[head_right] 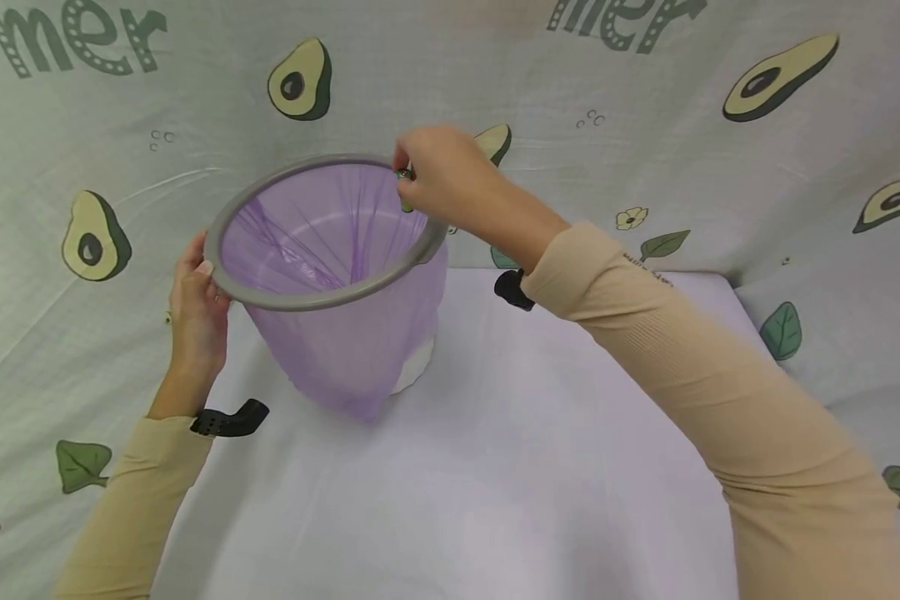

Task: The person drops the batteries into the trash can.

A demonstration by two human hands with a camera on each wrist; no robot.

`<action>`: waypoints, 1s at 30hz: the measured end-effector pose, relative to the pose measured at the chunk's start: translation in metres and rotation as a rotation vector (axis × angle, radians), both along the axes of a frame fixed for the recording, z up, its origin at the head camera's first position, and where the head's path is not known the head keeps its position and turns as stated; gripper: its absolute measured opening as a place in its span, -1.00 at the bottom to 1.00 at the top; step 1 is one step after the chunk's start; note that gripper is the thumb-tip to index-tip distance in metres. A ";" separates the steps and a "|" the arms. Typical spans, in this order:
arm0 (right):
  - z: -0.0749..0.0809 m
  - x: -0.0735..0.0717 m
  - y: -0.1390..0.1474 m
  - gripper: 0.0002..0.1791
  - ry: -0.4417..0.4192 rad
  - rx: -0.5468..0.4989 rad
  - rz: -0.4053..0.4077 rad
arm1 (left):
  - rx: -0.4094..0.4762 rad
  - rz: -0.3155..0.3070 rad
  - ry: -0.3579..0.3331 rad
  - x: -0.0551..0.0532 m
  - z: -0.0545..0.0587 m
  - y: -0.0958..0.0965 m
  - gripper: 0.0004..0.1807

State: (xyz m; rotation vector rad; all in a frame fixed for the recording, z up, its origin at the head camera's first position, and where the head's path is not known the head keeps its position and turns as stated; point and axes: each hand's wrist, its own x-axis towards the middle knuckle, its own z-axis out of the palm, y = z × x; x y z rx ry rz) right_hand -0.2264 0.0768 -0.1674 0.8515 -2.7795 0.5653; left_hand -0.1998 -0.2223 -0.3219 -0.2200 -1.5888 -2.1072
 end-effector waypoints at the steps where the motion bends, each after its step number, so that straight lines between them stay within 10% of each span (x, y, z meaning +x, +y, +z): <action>1: 0.002 -0.001 -0.004 -0.71 -0.005 0.043 0.012 | -0.004 -0.001 -0.002 0.000 0.000 0.000 -0.46; 15: 0.028 -0.006 -0.036 -0.68 -0.031 0.270 0.068 | 0.001 -0.014 -0.011 -0.002 -0.001 0.005 -0.44; 30: 0.012 -0.001 0.000 -0.73 -0.049 0.099 0.074 | -0.003 0.001 -0.003 -0.001 0.003 0.004 -0.45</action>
